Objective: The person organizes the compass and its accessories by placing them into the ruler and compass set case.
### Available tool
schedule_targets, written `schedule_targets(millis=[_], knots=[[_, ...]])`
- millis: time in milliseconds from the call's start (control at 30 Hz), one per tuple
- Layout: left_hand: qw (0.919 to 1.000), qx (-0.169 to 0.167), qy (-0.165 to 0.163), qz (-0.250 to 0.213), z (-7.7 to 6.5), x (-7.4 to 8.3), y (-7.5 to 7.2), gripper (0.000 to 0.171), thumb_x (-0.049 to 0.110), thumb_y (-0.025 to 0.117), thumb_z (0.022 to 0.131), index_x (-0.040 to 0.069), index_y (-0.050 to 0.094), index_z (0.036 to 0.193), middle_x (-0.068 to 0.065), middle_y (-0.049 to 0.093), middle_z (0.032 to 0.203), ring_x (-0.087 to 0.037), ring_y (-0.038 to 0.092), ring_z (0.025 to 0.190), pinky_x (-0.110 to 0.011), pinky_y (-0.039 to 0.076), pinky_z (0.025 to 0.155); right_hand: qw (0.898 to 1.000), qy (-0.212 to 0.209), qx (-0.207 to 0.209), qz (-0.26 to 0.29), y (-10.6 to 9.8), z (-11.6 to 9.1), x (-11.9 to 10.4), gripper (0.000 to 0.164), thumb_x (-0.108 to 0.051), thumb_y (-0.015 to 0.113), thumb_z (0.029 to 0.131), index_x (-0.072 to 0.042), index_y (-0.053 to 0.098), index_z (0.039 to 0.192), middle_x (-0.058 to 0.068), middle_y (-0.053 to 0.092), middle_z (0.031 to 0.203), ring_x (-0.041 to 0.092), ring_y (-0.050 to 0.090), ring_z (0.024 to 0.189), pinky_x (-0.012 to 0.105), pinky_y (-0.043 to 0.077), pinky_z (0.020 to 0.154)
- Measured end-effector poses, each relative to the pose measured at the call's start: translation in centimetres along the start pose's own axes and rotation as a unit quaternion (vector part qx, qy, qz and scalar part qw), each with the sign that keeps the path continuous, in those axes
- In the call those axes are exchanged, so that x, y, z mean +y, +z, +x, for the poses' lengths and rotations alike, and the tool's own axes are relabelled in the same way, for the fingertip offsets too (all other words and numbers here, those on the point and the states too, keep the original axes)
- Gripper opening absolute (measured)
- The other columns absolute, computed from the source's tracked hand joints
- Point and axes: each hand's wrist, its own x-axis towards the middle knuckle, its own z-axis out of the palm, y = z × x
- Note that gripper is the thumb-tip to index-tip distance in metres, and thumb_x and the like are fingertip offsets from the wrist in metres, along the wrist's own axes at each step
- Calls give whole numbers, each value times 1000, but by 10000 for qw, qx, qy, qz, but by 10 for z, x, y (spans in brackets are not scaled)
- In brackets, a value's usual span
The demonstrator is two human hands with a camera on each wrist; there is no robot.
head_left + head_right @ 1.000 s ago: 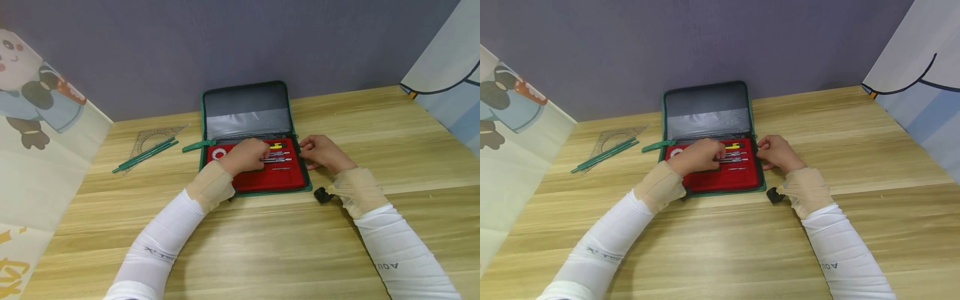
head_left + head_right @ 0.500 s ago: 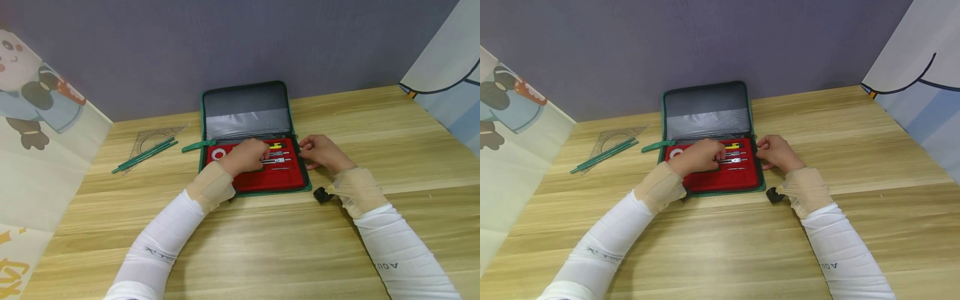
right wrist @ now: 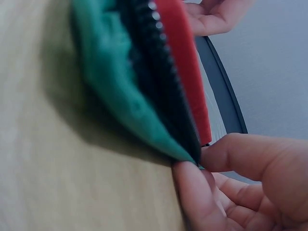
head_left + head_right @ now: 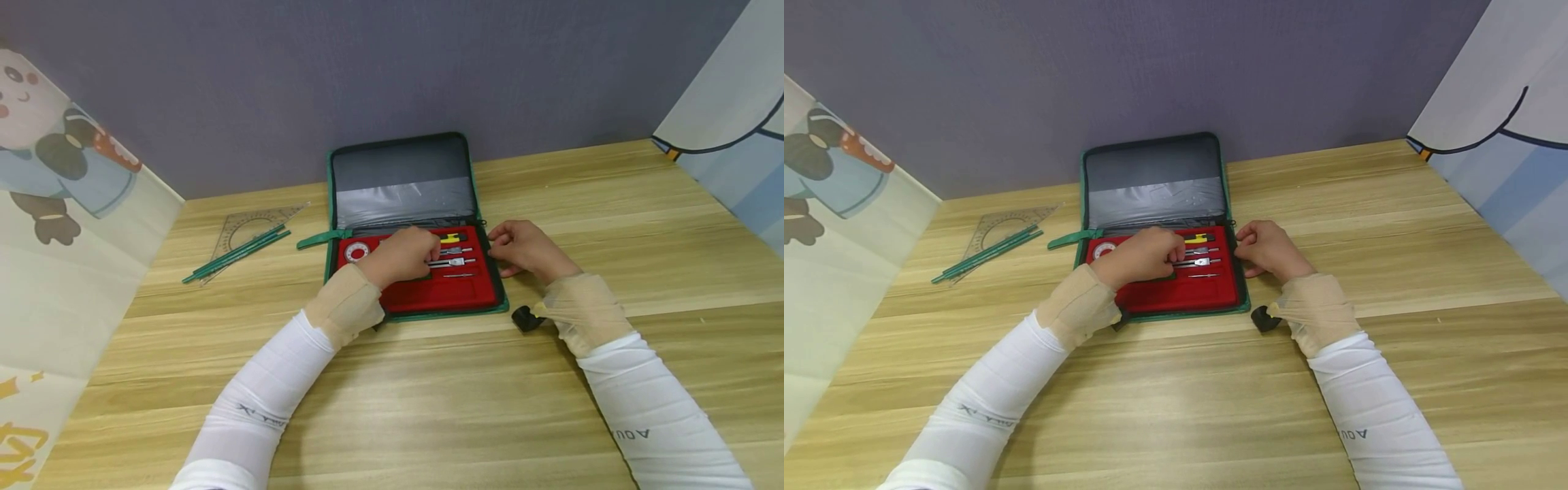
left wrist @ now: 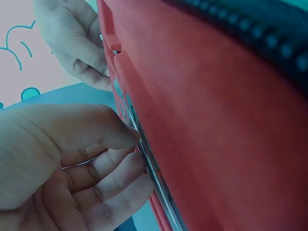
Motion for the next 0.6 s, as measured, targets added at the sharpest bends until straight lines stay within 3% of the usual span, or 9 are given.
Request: schedule_targets(millis=[600], knots=[[9999,30,-81,-149,-2,0,1,15,6,60,82,10,62,96,1,58,88,-12,50,77,-22,43,68,10000,13,16,-33,0,0,1,35,-1,53,85,9,43,117,16,45,95,17,53,72,31,53,56]])
